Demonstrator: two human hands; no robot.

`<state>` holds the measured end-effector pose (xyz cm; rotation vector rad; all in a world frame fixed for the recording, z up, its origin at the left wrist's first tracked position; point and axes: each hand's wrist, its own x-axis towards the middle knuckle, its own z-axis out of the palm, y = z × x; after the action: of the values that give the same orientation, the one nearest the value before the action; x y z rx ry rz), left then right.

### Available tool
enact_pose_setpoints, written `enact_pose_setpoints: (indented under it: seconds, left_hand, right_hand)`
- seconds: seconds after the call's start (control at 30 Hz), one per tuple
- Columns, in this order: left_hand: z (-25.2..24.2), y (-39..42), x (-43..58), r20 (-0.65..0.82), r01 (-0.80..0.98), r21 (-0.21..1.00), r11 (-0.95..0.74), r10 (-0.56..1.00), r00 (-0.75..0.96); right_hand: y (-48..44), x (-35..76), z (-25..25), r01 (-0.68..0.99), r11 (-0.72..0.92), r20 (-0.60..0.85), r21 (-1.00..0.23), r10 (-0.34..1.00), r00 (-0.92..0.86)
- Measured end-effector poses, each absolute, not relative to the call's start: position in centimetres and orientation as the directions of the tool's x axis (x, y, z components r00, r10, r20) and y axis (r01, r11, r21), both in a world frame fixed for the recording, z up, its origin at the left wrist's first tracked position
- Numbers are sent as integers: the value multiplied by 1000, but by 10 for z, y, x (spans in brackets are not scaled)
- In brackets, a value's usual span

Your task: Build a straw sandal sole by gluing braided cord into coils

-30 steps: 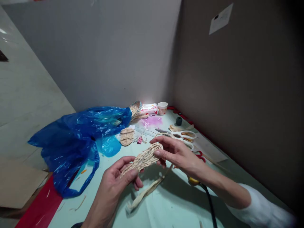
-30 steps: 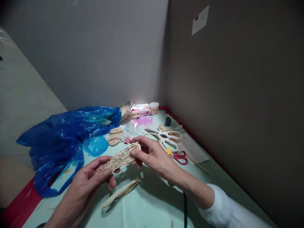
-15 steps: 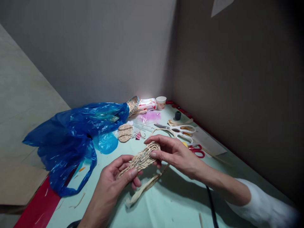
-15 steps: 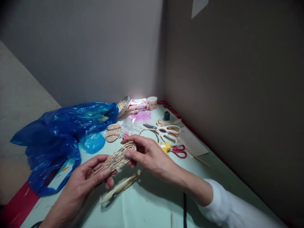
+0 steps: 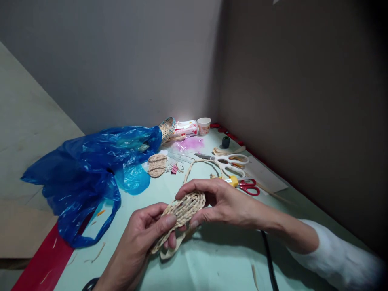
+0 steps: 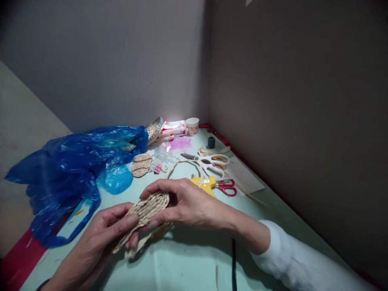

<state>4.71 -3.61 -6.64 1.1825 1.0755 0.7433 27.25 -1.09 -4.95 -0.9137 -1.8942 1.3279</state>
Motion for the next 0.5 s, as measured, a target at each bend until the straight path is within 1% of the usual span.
enact_pose_setpoints:
  seconds: [0.13,0.27,0.37,0.5]
  left_hand:
    - [-68,-36,47,-277,79,961,267,888,368]
    - [-68,-36,49,-292,83,956,281,890,350]
    - [-67,-37,50,-300,77,953,292,891,340]
    - [-65,-39,52,-304,34,950,311,893,331]
  right_hand:
    - [-11,272,-50,200,273,120,-941,823,-555]
    - [-12,271,-53,176,214,80,-961,823,-563]
    - [-12,271,-54,142,192,79,-971,819,-569]
    - [-11,274,-52,168,269,127,-948,807,-577]
